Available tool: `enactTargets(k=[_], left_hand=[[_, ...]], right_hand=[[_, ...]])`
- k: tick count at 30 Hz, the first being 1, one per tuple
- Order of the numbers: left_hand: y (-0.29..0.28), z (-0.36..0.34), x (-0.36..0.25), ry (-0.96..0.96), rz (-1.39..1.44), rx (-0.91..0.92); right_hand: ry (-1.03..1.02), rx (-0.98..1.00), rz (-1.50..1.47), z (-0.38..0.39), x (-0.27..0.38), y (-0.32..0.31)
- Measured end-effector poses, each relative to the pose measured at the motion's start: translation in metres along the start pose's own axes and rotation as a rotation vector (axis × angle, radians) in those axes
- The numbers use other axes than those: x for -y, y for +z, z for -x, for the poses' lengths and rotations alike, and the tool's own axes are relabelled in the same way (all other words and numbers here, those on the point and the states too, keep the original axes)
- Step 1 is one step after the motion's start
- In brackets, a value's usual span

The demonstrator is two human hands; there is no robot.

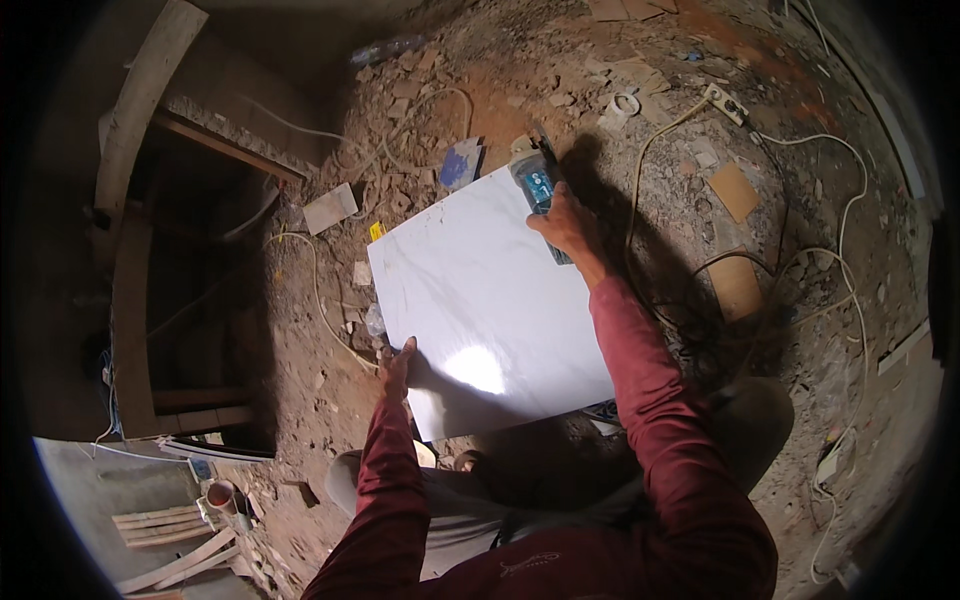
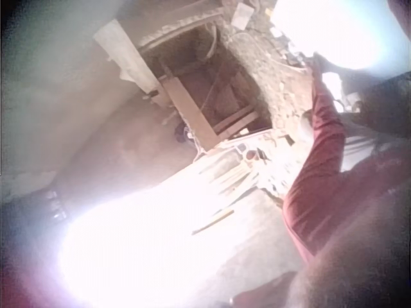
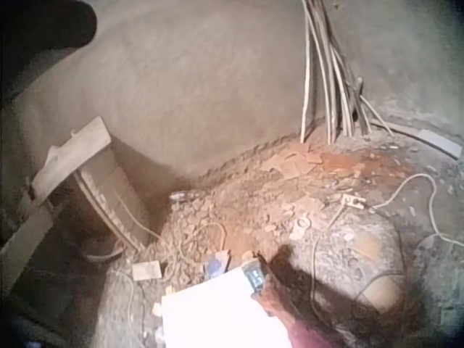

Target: The person holds a large tile with their left hand and uses a handheld angle grinder with their right hand to cut along the edge of the tile.

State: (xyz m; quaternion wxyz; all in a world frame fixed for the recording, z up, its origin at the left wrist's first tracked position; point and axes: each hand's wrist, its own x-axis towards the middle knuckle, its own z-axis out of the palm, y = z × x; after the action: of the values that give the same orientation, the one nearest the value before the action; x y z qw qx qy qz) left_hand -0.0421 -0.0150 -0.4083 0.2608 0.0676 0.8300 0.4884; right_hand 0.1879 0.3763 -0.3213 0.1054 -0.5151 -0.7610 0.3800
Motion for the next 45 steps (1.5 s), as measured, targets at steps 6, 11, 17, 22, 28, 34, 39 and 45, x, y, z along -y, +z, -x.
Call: enactTargets(k=[6,11,17,22,28,34,39,45], left_hand=[[-0.003,-0.004,0.002,0.009,0.058,0.037],[-0.006,-0.009,0.007,0.042,0.016,0.058],[-0.007,-0.018,0.021,0.036,-0.021,0.019],[-0.009,-0.025,0.027,0.008,0.024,0.055],[-0.008,-0.020,0.021,0.048,-0.014,0.048],[-0.012,-0.024,0.020,-0.001,-0.174,0.026],[-0.011,-0.028,0.025,0.027,-0.066,0.063],[-0.012,-0.023,0.020,-0.042,-0.070,0.103]], right_hand=[[0.010,-0.042,0.017,0.005,-0.004,0.005],[0.040,0.039,0.024,0.015,-0.002,-0.005],[0.039,0.009,0.048,0.020,-0.001,-0.004],[0.001,0.001,-0.019,0.023,-0.006,-0.005],[-0.002,0.003,-0.019,0.026,-0.011,-0.004],[-0.061,-0.124,-0.039,0.031,-0.017,0.005],[-0.065,-0.125,-0.055,0.035,-0.018,0.004],[-0.064,-0.120,-0.031,0.038,-0.020,0.005]])
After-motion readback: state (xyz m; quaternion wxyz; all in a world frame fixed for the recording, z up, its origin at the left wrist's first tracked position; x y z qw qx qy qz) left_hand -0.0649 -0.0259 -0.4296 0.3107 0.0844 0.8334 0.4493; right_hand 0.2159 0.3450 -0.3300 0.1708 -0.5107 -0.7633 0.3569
